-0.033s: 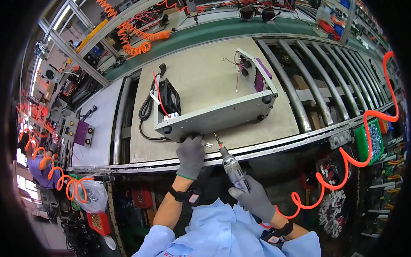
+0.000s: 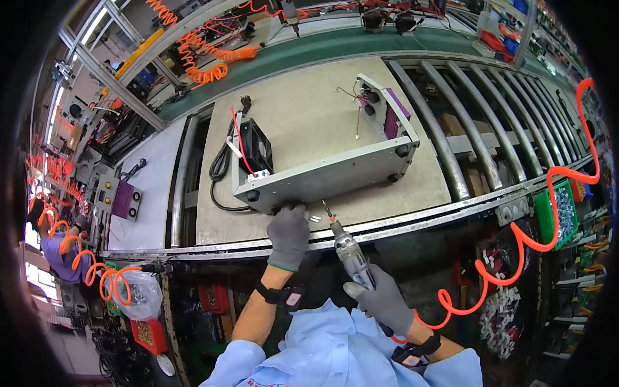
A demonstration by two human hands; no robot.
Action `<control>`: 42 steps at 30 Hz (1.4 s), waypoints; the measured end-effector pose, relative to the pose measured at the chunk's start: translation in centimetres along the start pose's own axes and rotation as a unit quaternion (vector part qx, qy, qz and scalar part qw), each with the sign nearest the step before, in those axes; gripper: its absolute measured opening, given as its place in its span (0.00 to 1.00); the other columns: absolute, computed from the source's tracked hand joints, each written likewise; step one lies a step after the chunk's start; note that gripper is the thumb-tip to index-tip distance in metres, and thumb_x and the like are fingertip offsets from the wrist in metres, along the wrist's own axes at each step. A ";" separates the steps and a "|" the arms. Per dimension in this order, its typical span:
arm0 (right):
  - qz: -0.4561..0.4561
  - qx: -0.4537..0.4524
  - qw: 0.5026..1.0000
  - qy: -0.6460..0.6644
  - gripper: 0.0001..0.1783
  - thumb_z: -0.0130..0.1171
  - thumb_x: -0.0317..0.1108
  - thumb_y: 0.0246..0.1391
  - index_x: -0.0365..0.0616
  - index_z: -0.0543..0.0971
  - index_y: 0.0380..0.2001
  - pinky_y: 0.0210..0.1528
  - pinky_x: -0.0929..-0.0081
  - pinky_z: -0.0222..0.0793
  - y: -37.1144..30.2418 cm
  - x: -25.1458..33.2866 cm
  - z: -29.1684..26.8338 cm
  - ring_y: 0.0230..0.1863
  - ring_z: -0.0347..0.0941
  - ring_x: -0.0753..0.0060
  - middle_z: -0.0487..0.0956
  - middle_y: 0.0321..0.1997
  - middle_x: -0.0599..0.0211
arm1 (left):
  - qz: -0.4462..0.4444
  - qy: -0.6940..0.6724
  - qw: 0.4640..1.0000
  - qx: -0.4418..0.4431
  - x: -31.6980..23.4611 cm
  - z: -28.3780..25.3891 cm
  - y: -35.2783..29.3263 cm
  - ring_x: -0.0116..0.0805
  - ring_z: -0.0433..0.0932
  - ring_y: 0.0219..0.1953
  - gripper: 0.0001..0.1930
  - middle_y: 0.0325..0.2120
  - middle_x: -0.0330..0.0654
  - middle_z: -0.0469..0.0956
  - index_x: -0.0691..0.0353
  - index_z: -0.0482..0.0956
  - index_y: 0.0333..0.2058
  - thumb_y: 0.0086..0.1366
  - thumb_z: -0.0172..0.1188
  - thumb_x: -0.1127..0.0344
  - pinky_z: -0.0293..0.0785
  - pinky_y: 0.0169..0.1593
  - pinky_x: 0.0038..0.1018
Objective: The recorder is assembling an industrial electronic unit on a factory conveyor line, using an electric screwdriver to secure a PCB and other internal components.
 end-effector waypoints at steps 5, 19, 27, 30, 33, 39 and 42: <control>-0.003 0.024 1.000 0.008 0.21 0.65 0.44 0.56 0.41 0.72 0.43 0.20 0.79 0.67 0.2 1.3 0.8 0.21 0.70 0.83 0.73 0.27 0.70 | 0.056 -0.007 0.988 -0.145 0.2 -0.3 -1.0 0.49 0.80 0.36 0.06 0.34 0.48 0.78 0.55 0.80 0.38 0.64 0.60 0.63 0.78 0.35 0.44; -0.034 0.027 0.999 0.009 0.21 0.65 0.43 0.57 0.40 0.73 0.45 0.20 0.78 0.66 0.6 2.1 2.5 0.19 0.68 0.83 0.73 0.25 0.70 | 0.072 -0.066 0.986 -0.134 0.7 -1.3 -1.7 0.51 0.79 0.36 0.08 0.31 0.48 0.77 0.60 0.77 0.40 0.62 0.60 0.68 0.77 0.35 0.44; -0.032 0.045 0.998 0.013 0.21 0.65 0.45 0.57 0.40 0.73 0.44 0.20 0.78 0.67 0.5 3.4 3.6 0.19 0.69 0.83 0.73 0.25 0.71 | 0.027 -0.342 0.938 -0.050 1.8 -12.4 -0.1 0.29 0.80 0.28 0.08 0.29 0.42 0.80 0.65 0.80 0.41 0.63 0.59 0.75 0.74 0.33 0.27; -0.039 0.052 0.998 0.026 0.21 0.65 0.45 0.57 0.41 0.73 0.42 0.20 0.78 0.67 0.7 3.4 4.0 0.20 0.69 0.83 0.72 0.25 0.71 | -0.072 -0.492 0.866 0.060 1.4 -15.1 3.0 0.21 0.77 0.27 0.08 0.28 0.37 0.80 0.68 0.81 0.42 0.67 0.57 0.73 0.72 0.30 0.19; -0.041 0.036 0.998 0.018 0.20 0.64 0.46 0.57 0.41 0.72 0.41 0.21 0.78 0.68 0.7 3.8 4.4 0.20 0.70 0.83 0.72 0.25 0.71 | -0.040 -0.451 0.887 0.086 0.9 -15.3 7.0 0.20 0.76 0.24 0.08 0.25 0.36 0.80 0.69 0.82 0.39 0.66 0.60 0.71 0.71 0.28 0.19; -0.031 0.034 0.998 0.035 0.19 0.63 0.44 0.57 0.42 0.71 0.41 0.19 0.81 0.66 0.1 4.2 5.5 0.17 0.68 0.83 0.73 0.20 0.71 | -0.033 -0.388 0.903 0.181 0.4 -14.9 11.4 0.21 0.77 0.20 0.09 0.22 0.35 0.79 0.65 0.83 0.36 0.65 0.62 0.65 0.69 0.22 0.20; -0.027 0.039 0.998 0.047 0.19 0.62 0.44 0.57 0.42 0.71 0.41 0.19 0.80 0.66 0.0 4.0 5.8 0.17 0.68 0.83 0.73 0.20 0.70 | -0.033 -0.329 0.902 0.278 0.3 -13.9 12.9 0.21 0.75 0.20 0.09 0.20 0.35 0.78 0.65 0.83 0.35 0.64 0.63 0.64 0.68 0.22 0.21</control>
Point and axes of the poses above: each hand's wrist, its own y-axis towards the middle knuckle, its own z-axis out of the palm, x = y × z, the point moved 4 cm from there along y, towards the middle knuckle
